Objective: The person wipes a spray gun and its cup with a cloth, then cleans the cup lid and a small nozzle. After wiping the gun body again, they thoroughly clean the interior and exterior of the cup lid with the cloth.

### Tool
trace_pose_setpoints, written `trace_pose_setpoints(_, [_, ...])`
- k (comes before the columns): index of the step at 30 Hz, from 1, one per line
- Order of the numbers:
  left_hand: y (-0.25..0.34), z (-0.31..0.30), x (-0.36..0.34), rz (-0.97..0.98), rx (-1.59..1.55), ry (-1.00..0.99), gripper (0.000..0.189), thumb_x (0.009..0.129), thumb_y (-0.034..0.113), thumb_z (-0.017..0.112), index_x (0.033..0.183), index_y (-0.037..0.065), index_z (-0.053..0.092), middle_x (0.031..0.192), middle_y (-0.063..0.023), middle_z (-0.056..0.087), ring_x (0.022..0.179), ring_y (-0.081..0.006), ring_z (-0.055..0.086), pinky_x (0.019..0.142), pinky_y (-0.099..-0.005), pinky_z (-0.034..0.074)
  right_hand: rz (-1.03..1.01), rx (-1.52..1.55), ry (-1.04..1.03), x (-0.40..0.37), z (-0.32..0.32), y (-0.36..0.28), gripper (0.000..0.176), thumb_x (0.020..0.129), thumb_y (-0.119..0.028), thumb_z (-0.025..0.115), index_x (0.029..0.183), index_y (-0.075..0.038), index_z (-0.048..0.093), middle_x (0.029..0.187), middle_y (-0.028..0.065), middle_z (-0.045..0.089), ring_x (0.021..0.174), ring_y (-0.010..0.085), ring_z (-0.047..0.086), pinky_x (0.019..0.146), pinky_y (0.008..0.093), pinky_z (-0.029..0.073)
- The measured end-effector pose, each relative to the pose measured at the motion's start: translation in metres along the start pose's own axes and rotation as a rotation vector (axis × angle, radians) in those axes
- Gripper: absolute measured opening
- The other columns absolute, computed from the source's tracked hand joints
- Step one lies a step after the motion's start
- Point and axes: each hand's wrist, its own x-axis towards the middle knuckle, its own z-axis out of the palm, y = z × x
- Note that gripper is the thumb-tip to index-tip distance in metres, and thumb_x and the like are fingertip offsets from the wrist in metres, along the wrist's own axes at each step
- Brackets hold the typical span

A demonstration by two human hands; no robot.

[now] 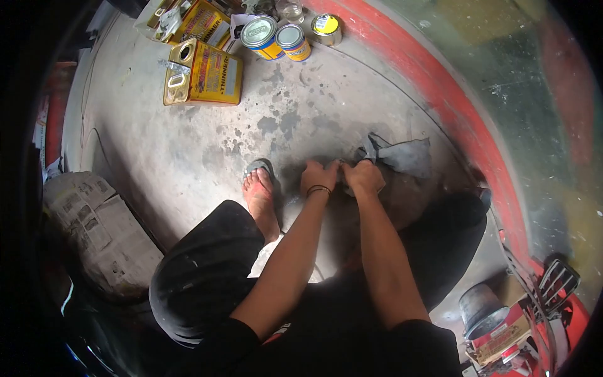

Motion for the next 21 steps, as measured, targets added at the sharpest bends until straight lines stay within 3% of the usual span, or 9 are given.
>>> trace_pose_setpoints(6, [-0.005, 0.012, 0.018, 0.065, 0.000, 0.014, 0.052, 0.086, 0.050, 0.084, 0.113, 0.011, 0.064, 0.108, -0.0129, 0.077, 0.105, -0.0356, 0.075, 0.088, -0.0475, 0.059, 0.007, 0.004, 0.017, 0.001, 0.000, 0.001, 0.070, 0.084, -0.070, 0.073, 0.112, -0.005, 0.082, 0.117, 0.0199, 0.078, 0.113, 0.0366, 0.074, 0.095, 0.0458, 0.058])
trace_pose_setpoints(9, [-0.009, 0.010, 0.020, 0.139, -0.062, 0.061, 0.051, 0.080, 0.051, 0.086, 0.100, 0.008, 0.067, 0.102, -0.0161, 0.077, 0.098, -0.0372, 0.075, 0.084, -0.0470, 0.058, -0.074, 0.043, 0.078, 0.009, 0.012, 0.010, 0.070, 0.085, -0.070, 0.072, 0.108, -0.005, 0.082, 0.115, 0.0214, 0.078, 0.113, 0.0372, 0.074, 0.095, 0.0458, 0.058])
trace_pose_setpoints(12, [-0.005, 0.015, 0.017, 0.196, 0.014, 0.116, 0.044, 0.083, 0.044, 0.085, 0.102, 0.010, 0.066, 0.103, -0.0123, 0.076, 0.099, -0.0352, 0.074, 0.084, -0.0488, 0.058, -0.031, 0.043, 0.059, 0.006, 0.008, 0.008, 0.071, 0.084, -0.071, 0.072, 0.103, -0.003, 0.083, 0.113, 0.0231, 0.078, 0.113, 0.0387, 0.074, 0.095, 0.0460, 0.058])
trace_pose_setpoints(15, [-0.011, 0.022, 0.015, 0.239, -0.024, 0.179, 0.042, 0.082, 0.042, 0.086, 0.104, 0.010, 0.068, 0.101, -0.0126, 0.076, 0.097, -0.0355, 0.074, 0.083, -0.0495, 0.058, -0.027, -0.001, 0.056, 0.001, -0.002, -0.001, 0.065, 0.088, -0.065, 0.073, 0.112, -0.006, 0.082, 0.118, 0.0213, 0.078, 0.115, 0.0374, 0.074, 0.098, 0.0479, 0.058])
trace_pose_setpoints(18, [-0.010, 0.023, 0.018, 0.180, 0.013, 0.159, 0.044, 0.083, 0.044, 0.085, 0.106, 0.010, 0.069, 0.103, -0.0132, 0.076, 0.100, -0.0357, 0.075, 0.084, -0.0497, 0.058, -0.029, 0.026, -0.036, 0.001, -0.013, -0.005, 0.074, 0.084, -0.068, 0.073, 0.105, 0.002, 0.081, 0.115, 0.0254, 0.077, 0.116, 0.0399, 0.073, 0.098, 0.0474, 0.057])
trace_pose_setpoints(21, [-0.003, 0.007, 0.010, 0.086, 0.063, 0.058, 0.049, 0.085, 0.049, 0.083, 0.110, 0.009, 0.073, 0.111, -0.0162, 0.077, 0.108, -0.0363, 0.075, 0.090, -0.0490, 0.060, -0.001, 0.041, -0.053, 0.001, -0.013, -0.010, 0.075, 0.085, -0.065, 0.073, 0.114, 0.004, 0.079, 0.125, 0.0286, 0.073, 0.123, 0.0419, 0.069, 0.103, 0.0493, 0.054])
